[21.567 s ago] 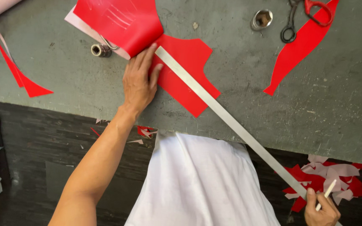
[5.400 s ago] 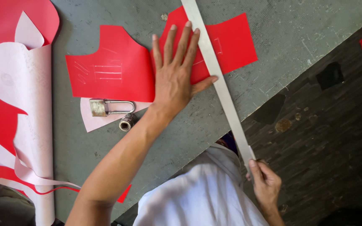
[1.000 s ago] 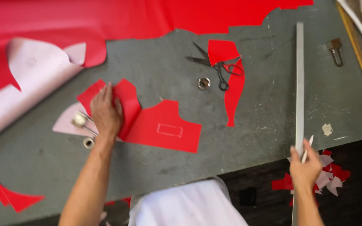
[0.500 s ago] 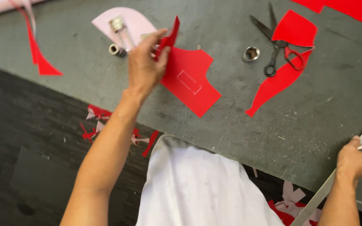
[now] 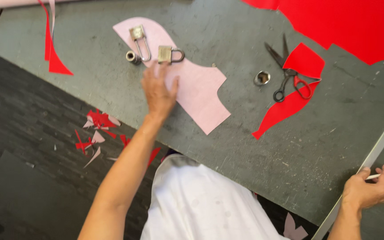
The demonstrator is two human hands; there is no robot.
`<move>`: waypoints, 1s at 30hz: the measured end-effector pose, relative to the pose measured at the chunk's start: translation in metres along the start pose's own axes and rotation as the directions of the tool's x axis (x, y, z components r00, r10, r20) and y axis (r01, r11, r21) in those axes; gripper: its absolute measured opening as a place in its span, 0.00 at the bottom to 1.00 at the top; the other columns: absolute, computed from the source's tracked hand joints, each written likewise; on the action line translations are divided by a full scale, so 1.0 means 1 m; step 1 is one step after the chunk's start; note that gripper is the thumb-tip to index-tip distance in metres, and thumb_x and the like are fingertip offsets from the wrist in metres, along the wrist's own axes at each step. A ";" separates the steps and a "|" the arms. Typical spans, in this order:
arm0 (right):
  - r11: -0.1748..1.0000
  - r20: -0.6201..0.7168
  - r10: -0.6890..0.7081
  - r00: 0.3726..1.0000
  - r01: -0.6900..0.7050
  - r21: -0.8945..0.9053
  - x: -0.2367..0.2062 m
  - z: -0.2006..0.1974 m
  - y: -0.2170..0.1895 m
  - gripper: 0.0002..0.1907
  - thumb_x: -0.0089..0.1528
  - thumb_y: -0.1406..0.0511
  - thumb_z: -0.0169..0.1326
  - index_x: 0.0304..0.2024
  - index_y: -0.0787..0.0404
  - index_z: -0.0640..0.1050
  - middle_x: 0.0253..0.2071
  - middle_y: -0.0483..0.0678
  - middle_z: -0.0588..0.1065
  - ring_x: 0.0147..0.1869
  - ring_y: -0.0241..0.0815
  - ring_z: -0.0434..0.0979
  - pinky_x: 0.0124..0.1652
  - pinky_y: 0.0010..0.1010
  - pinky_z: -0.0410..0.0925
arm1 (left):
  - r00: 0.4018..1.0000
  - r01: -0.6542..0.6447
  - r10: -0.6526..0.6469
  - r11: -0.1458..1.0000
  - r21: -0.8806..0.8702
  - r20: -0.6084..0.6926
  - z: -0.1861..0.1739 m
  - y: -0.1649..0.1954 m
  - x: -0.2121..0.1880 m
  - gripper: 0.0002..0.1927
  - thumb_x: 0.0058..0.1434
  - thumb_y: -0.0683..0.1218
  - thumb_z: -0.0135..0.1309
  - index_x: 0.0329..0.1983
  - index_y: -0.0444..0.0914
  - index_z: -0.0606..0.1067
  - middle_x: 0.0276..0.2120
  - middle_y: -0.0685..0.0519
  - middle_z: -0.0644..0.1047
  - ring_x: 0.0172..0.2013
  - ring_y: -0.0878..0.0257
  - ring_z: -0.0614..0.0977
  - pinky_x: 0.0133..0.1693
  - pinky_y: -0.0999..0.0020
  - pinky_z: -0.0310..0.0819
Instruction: The person uses a ruler and white marker to draw straight lines on a red fabric sheet. They then use scissors to cut the fabric along the marked lines, separating pieces from the main sheet. The person also places a paper pattern on the fabric and secures it with padlocks before cutting around the pattern.
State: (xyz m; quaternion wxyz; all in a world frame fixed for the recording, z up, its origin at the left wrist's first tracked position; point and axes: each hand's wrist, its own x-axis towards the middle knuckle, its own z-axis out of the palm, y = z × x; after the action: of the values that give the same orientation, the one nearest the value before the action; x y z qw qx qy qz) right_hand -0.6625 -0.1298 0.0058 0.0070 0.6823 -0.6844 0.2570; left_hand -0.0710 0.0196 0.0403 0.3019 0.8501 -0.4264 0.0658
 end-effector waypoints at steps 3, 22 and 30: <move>0.999 -0.051 -0.030 0.998 0.032 0.044 0.001 -0.003 -0.011 0.22 0.65 0.79 0.56 0.62 0.71 0.75 0.56 0.54 0.76 0.64 0.52 0.71 0.56 0.40 0.67 | 0.996 0.011 -0.001 0.993 0.120 -0.086 -0.005 -0.038 0.043 0.41 0.60 0.55 0.68 0.72 0.38 0.65 0.65 0.34 0.61 0.63 0.36 0.61 0.58 0.36 0.56; 0.643 0.274 -0.596 0.754 0.244 0.726 -0.034 0.083 -0.553 0.32 0.56 0.64 0.64 0.63 0.59 0.72 0.55 0.52 0.76 0.58 0.54 0.72 0.57 0.45 0.67 | 0.975 0.092 -0.132 0.972 0.215 0.177 -0.007 -0.058 0.131 0.31 0.65 0.61 0.60 0.63 0.37 0.70 0.48 0.34 0.74 0.42 0.34 0.80 0.41 0.41 0.74; 0.717 0.213 -0.595 0.775 0.392 0.577 -0.046 0.093 -0.591 0.29 0.53 0.67 0.63 0.58 0.59 0.73 0.52 0.51 0.74 0.60 0.53 0.70 0.54 0.46 0.67 | 0.996 0.022 -0.037 0.982 0.188 0.076 0.003 -0.066 0.120 0.28 0.60 0.59 0.62 0.57 0.39 0.75 0.42 0.42 0.77 0.40 0.40 0.81 0.38 0.44 0.75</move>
State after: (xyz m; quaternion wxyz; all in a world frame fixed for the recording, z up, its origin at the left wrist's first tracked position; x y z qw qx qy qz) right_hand -0.0739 -0.0834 0.1112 -0.2345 0.8565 -0.3684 0.2751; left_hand 0.0547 -0.0344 0.0516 0.2045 0.8828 -0.4174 0.0674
